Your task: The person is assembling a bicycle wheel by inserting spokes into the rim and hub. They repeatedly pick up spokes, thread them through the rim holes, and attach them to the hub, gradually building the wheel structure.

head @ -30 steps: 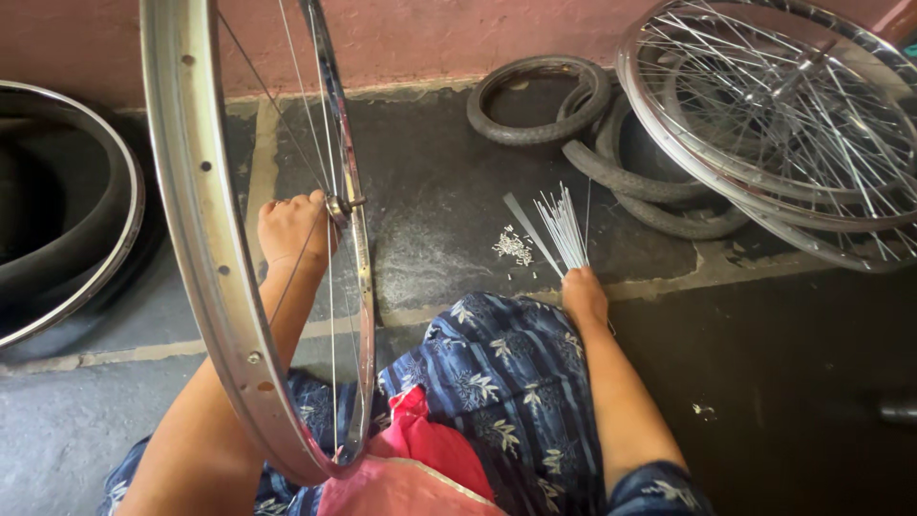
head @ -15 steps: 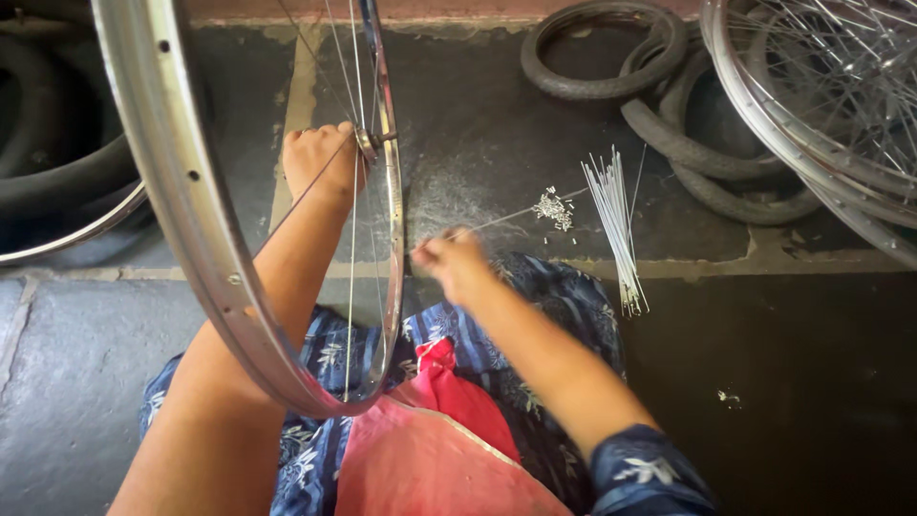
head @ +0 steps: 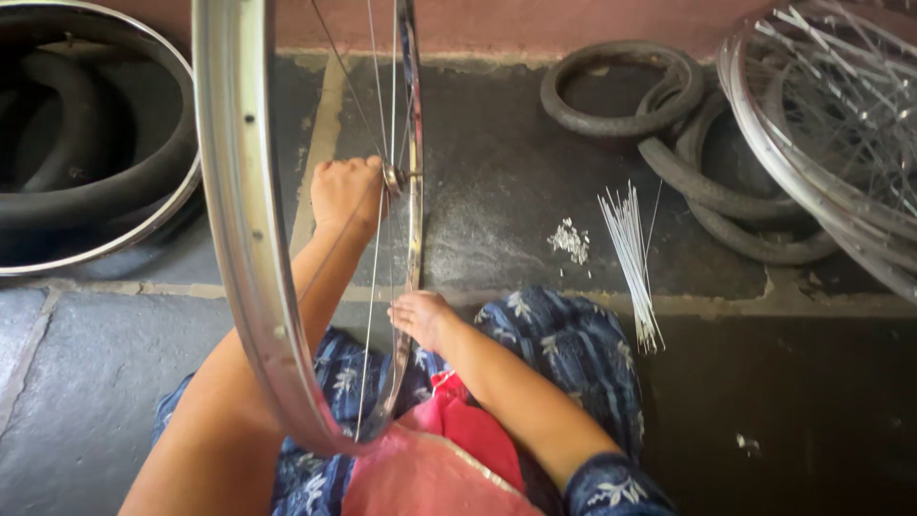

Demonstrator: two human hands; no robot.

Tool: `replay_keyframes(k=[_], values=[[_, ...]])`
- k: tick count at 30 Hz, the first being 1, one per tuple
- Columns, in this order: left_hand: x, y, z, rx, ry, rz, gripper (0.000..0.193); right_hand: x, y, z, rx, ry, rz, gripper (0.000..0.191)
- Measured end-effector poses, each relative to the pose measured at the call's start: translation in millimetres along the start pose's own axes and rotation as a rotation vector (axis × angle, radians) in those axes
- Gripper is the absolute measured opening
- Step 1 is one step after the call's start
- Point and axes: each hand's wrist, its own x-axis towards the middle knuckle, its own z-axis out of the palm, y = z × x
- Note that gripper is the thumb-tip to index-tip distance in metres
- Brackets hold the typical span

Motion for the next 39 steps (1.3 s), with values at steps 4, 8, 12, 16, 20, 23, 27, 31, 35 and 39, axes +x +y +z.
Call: replay_keyframes(k=[4,8,12,16,20,23,27,31,35,39], values=[[2.5,-3.8,10.5,0.025,0.016,0.061,0.010,-8.8,-27.9,1.5,-0.026,-0.112,-0.192,0.034],[7.4,-7.3,24.9,-0.024,-0.005,0.071,0.007,-9.2,-64.9,9.1,-0.187,-0.134,-0.493,0.045],[14.1,-11.5,39.2,0.050,-0.081,0.121,0.008,-8.8,-102.3,20.7,-0.309,-0.174,-0.885,0.048],[19.9,-14.9,49.1,0.060,-0.130,0.136,0.006,-3.3,-143.5,21.7,-0.420,-0.357,-0.848,0.047],[24.3,-14.5,52.4,0.102,-0.136,0.194,0.006,6.2,-158.7,22.2,-0.374,-0.434,-0.712,0.046],[27.2,-11.3,51.5,0.085,-0.159,0.213,0.007,6.2,-161.4,16.5,-0.401,-0.473,-0.787,0.045],[30.9,-5.2,49.1,0.033,-0.095,0.222,0.006,2.7,-167.4,13.0,-0.477,-0.499,-0.910,0.044],[30.8,0.2,48.4,0.039,-0.154,0.227,0.007,-0.2,-171.0,13.3,-0.444,-0.443,-0.817,0.041],[17.0,4.3,52.2,0.052,-0.207,0.211,0.006,-0.9,-169.9,7.3,-0.459,-0.425,-0.833,0.035],[-21.0,8.7,62.5,0.112,0.196,0.207,0.021,0.5,-168.2,-0.5,-0.461,-0.396,-0.848,0.033]])
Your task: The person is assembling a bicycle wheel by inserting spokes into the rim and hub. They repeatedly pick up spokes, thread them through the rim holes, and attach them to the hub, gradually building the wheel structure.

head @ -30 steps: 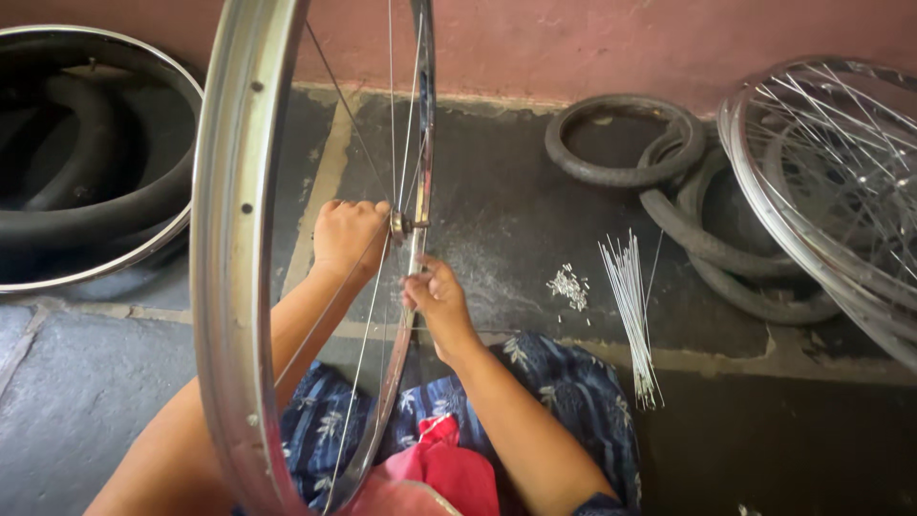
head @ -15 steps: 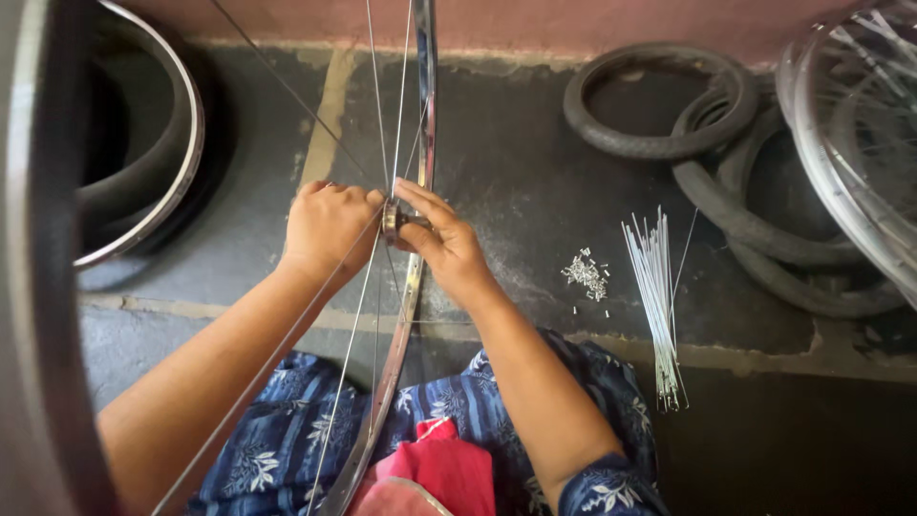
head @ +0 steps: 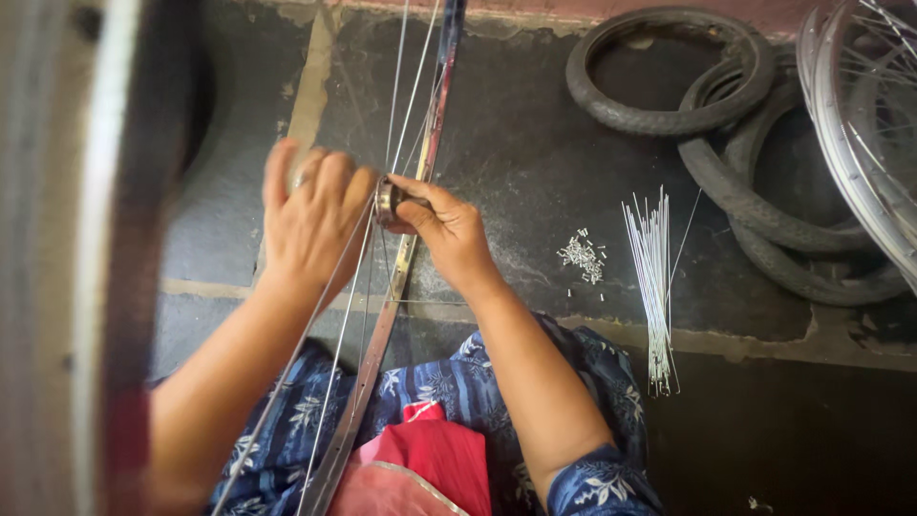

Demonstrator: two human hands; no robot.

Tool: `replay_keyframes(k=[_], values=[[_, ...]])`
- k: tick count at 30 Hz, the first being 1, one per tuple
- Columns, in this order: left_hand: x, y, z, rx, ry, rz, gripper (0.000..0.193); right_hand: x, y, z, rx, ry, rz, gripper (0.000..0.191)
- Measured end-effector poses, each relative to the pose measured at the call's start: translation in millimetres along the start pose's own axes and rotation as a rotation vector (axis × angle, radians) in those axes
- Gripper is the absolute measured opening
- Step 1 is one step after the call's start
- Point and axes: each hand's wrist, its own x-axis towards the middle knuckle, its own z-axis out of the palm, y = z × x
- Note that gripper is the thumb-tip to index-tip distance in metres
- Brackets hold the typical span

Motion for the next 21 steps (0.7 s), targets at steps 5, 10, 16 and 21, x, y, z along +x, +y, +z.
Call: replay_keyframes(k=[5,10,16,21], values=[[-72.0,25.8,15.8,-0.627,0.194,-0.427,0.052,4.0,1.0,-7.3,0.058,0.018,0.006,0.033],[-114.1,48.8,47.9,-0.757,-0.205,-0.444,0.078,2.6,1.1,-5.5,0.036,0.002,0.004,0.033],[-107.2,56.2,68.0,-0.693,-0.938,-0.498,0.054,2.1,-0.5,-0.7,0.042,0.035,0.009,0.034],[-98.1,39.1,67.3,-0.835,-0.824,-0.666,0.026,3.9,-1.8,-2.3,0.019,0.014,0.002,0.033]])
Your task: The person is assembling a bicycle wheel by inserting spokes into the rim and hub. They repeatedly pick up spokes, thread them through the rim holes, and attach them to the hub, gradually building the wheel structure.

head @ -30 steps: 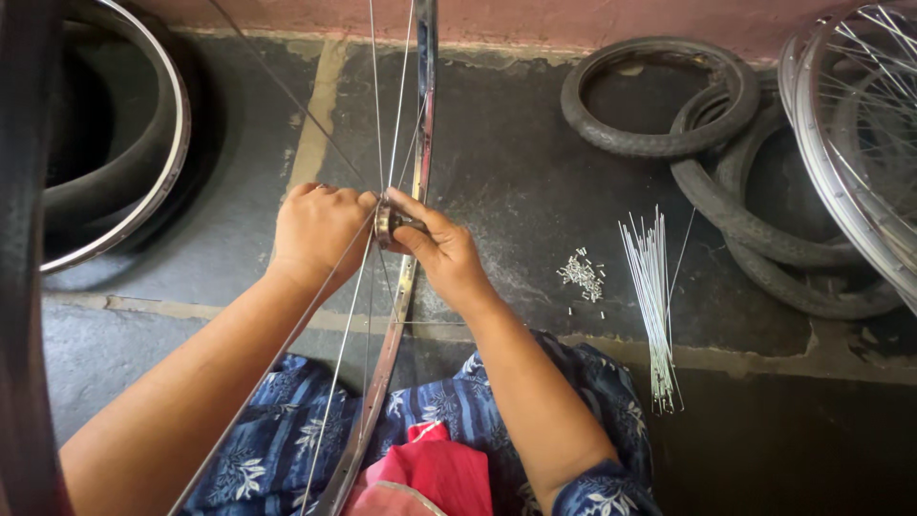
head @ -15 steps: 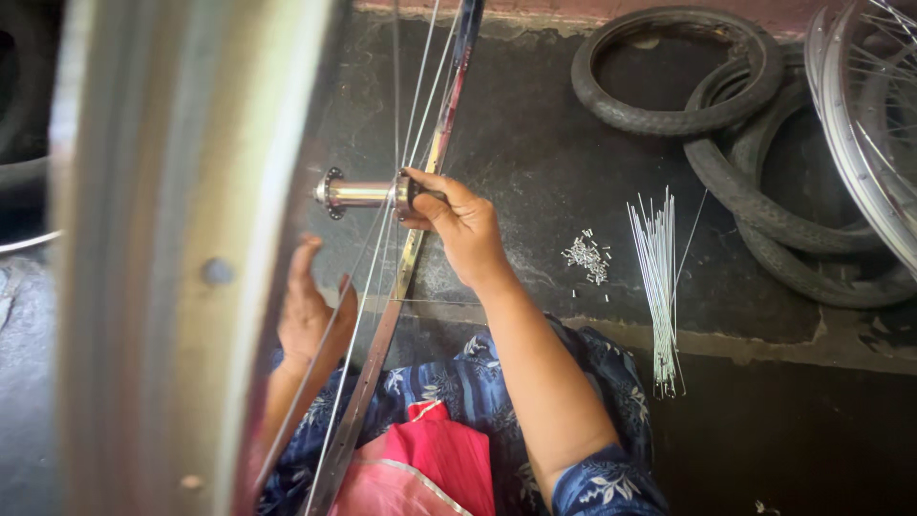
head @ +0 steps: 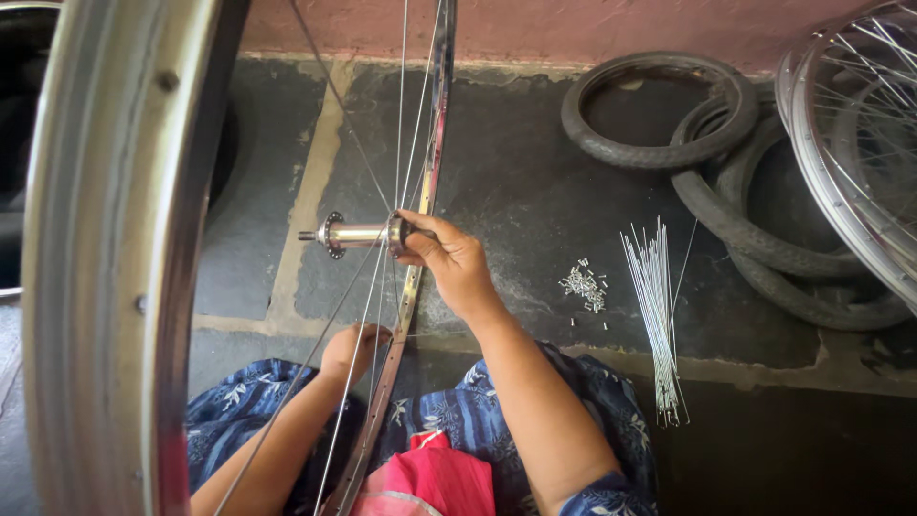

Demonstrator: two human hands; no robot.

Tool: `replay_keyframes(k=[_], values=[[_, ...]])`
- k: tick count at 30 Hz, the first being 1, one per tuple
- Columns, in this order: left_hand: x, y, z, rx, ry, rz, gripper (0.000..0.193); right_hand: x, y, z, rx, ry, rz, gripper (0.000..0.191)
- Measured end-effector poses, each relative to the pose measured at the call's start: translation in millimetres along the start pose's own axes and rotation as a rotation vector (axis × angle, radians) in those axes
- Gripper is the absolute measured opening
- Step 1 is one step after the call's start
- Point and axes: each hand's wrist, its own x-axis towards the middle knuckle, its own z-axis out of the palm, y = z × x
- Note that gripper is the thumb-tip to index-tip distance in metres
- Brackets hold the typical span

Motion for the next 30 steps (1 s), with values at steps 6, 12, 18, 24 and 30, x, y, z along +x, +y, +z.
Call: replay_keyframes(k=[6,12,18,24,30], values=[[-15.3,-44.7,-54.9,-0.413,0.243,-0.094,0.022,-4.9,1.5,0.2,-0.042,0.014,-0.042,0.034],[-73.7,-108.3,-143.5,-0.749,0.540,-0.313,0.020,-7.9,0.6,1.7,-0.039,0.029,-0.068,0.034],[-100.8,-153.6,-173.2,-1.311,0.616,0.255,0.009,-10.5,3.3,3.7,-0.042,0.025,-0.079,0.034],[-93.9,-164.7,-170.7,-0.882,0.772,0.016,0.024,-11.0,3.7,4.1,-0.056,0.026,-0.101,0.034],[-76.3,-150.9,-153.0,-1.752,0.705,0.187,0.029,-12.1,3.0,6.4,-0.114,0.044,-0.114,0.033]])
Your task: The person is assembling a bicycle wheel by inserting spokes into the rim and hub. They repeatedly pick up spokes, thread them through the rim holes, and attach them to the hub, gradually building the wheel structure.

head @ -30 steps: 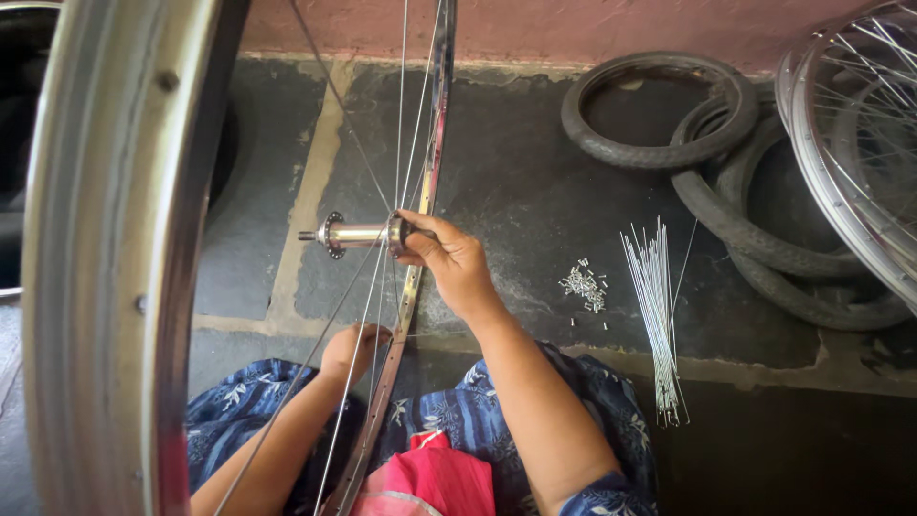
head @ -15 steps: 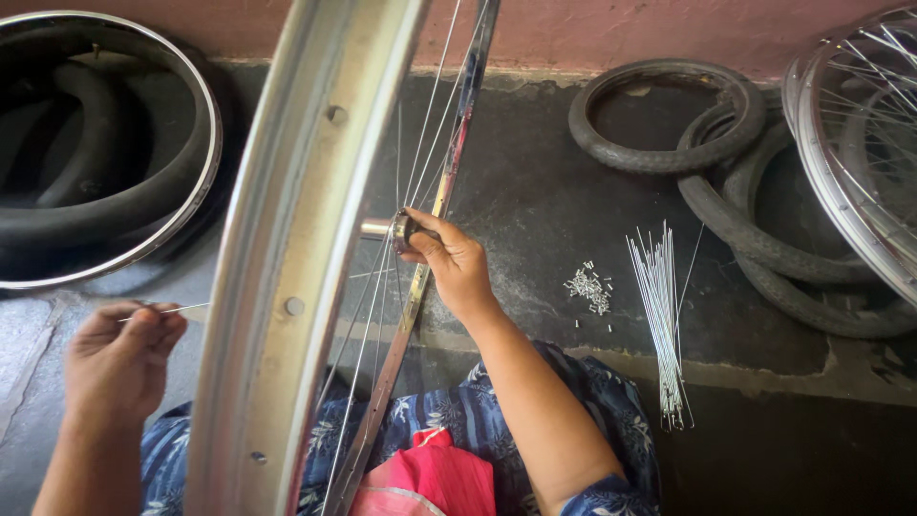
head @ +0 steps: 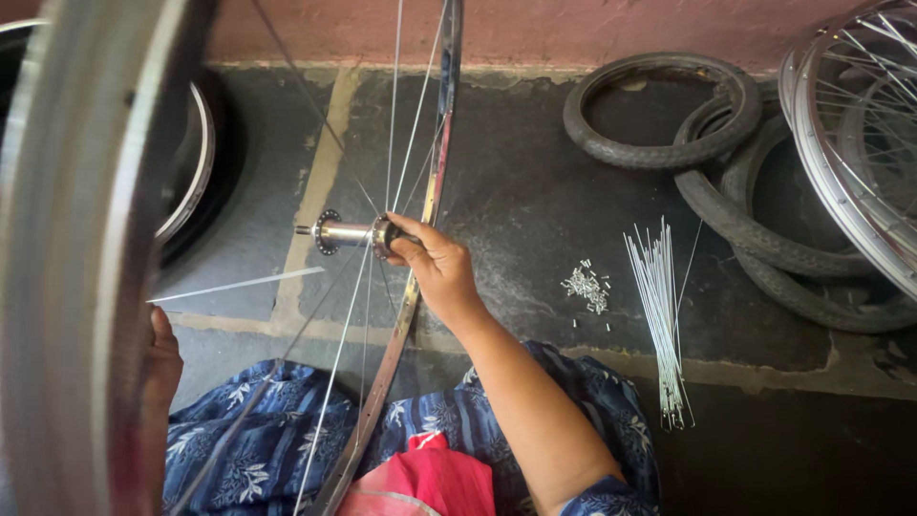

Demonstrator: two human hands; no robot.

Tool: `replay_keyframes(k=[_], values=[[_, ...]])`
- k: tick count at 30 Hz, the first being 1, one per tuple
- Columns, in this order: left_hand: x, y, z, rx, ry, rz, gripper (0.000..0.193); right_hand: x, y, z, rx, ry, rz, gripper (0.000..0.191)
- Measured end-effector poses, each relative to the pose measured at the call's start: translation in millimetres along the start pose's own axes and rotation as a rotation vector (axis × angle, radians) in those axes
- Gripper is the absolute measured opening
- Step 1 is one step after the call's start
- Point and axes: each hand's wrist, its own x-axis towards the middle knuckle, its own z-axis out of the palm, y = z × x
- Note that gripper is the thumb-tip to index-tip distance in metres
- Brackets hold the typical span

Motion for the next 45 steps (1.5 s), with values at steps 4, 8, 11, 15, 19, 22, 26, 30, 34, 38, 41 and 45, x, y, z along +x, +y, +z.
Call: replay_keyframes(k=[4,8,11,15,19,22,26,30,34,38,41,45], values=[[-3.8,-16.8,11.7,0.029,0.114,0.014,0.005,-0.4,1.7,-0.3,-0.006,-0.007,-0.009,0.033],[-9.9,-30.1,23.6,0.099,0.245,-0.013,0.006,-0.6,2.6,0.1,-0.034,-0.005,-0.040,0.032],[-14.5,-38.4,31.0,0.117,0.208,-0.028,0.012,-1.4,1.6,1.5,-0.045,-0.008,-0.047,0.032],[-20.1,-46.1,39.4,0.157,0.210,-0.045,0.016,-3.5,0.1,3.8,-0.044,-0.018,-0.045,0.032],[-24.3,-47.6,45.4,0.151,0.134,-0.036,0.016,-5.4,0.5,4.3,-0.037,-0.032,-0.015,0.033],[-26.3,-45.6,48.1,0.147,0.228,-0.037,0.017,-6.0,1.9,3.7,-0.009,-0.047,-0.030,0.034],[-27.1,-42.9,50.0,0.149,0.244,-0.011,0.016,-5.6,3.7,2.8,0.029,-0.040,-0.034,0.033],[-26.2,-42.9,50.4,0.145,0.240,-0.013,0.015,-5.7,4.2,1.5,0.009,-0.031,-0.027,0.033],[-24.2,-44.4,50.0,0.163,0.259,-0.018,0.016,-7.2,3.5,2.4,-0.010,-0.023,-0.026,0.033],[-22.2,-44.5,48.5,0.182,0.284,-0.028,0.017,-7.5,1.8,4.7,-0.016,-0.027,-0.049,0.033],[-21.3,-43.6,47.0,0.194,0.285,-0.039,0.018,-6.9,-0.3,5.9,-0.035,-0.033,-0.043,0.034],[-20.5,-42.6,44.6,0.199,0.279,-0.046,0.018,-6.8,-3.1,6.4,-0.043,-0.036,-0.052,0.034]])
